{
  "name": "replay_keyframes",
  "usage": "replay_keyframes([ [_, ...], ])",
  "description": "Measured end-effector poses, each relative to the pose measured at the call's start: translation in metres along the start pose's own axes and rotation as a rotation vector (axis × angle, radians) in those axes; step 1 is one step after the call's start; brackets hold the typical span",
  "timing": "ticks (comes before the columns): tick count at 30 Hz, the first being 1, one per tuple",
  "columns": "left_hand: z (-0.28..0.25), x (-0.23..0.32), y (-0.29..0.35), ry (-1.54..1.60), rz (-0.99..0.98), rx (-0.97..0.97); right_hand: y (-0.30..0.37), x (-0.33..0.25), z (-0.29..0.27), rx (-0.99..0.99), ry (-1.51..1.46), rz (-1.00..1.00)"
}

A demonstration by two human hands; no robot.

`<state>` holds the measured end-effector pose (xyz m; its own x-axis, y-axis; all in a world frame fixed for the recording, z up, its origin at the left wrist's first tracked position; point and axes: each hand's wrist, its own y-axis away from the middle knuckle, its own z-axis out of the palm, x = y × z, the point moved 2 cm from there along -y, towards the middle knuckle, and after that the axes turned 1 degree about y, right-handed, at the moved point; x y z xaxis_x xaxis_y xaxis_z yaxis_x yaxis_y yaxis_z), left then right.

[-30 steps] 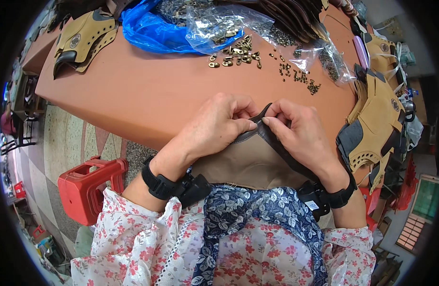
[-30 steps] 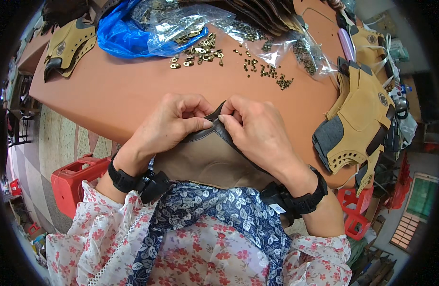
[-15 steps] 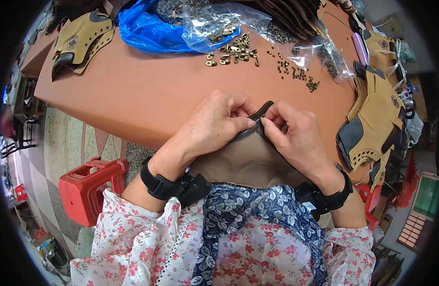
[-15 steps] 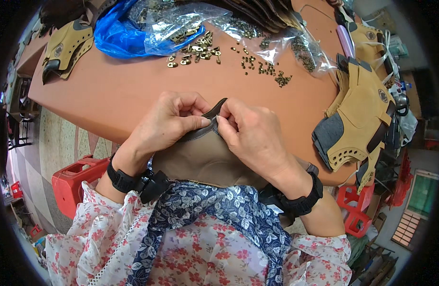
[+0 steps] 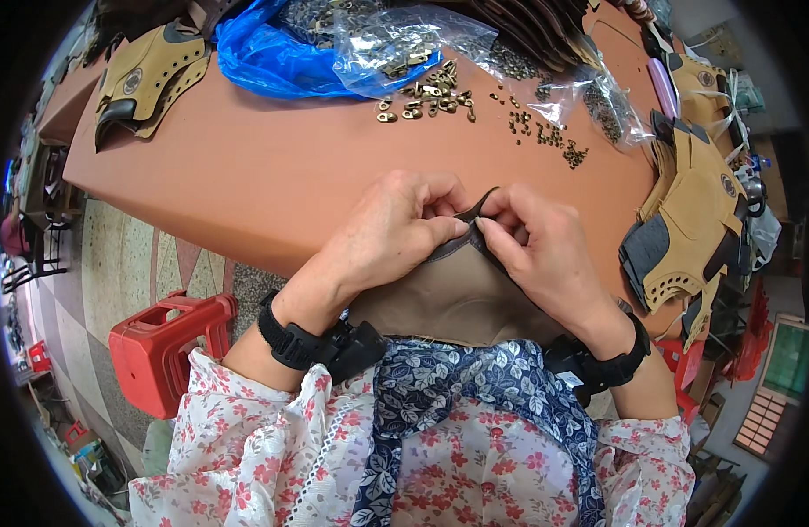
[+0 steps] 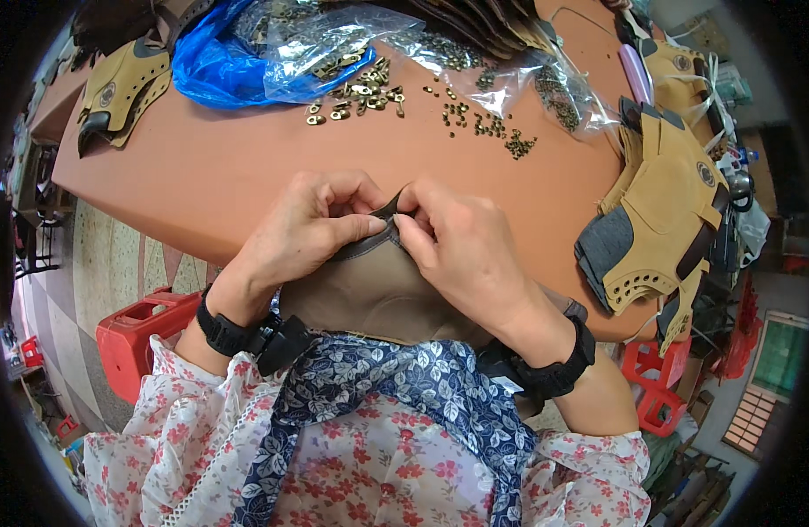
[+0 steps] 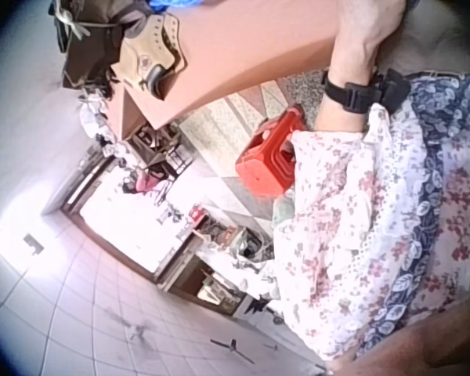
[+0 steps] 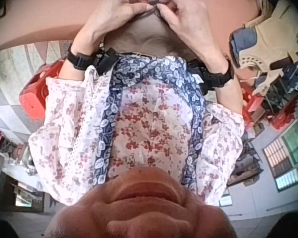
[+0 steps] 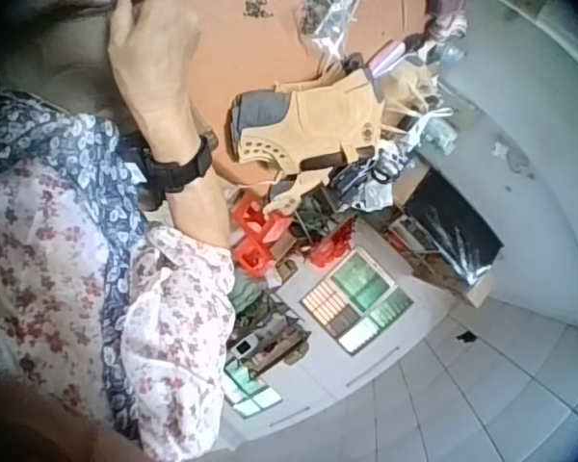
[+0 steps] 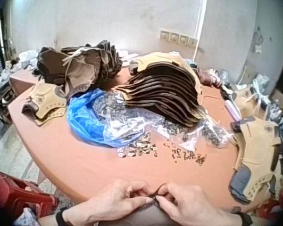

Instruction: Manually inserting metal eyelets into pre-punched holes in leather shoe upper components.

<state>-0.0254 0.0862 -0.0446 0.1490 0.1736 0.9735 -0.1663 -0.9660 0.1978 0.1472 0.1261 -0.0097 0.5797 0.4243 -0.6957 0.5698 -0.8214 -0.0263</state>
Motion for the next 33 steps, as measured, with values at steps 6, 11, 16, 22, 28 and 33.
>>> replay_keyframes([
  [6,-0.001,-0.001,-0.002,0.062,-0.029,-0.009,0.003,0.004,0.003,0.072,0.012,-0.118],
  [11,-0.001,-0.001,-0.003,0.093,-0.071,-0.018,0.005,0.005,0.001,0.053,-0.027,-0.063],
  [16,-0.001,-0.001,-0.002,0.094,-0.054,-0.021,0.003,0.001,-0.001,0.035,0.019,-0.049],
  [22,0.000,0.004,0.001,0.083,-0.029,-0.009,0.001,0.002,-0.001,0.024,0.019,0.004],
  [28,0.000,0.003,0.002,0.075,-0.010,-0.009,-0.005,0.006,-0.008,0.146,0.031,-0.004],
  [33,-0.002,0.003,0.000,0.127,-0.029,-0.027,-0.007,0.017,-0.004,-0.087,-0.166,0.102],
])
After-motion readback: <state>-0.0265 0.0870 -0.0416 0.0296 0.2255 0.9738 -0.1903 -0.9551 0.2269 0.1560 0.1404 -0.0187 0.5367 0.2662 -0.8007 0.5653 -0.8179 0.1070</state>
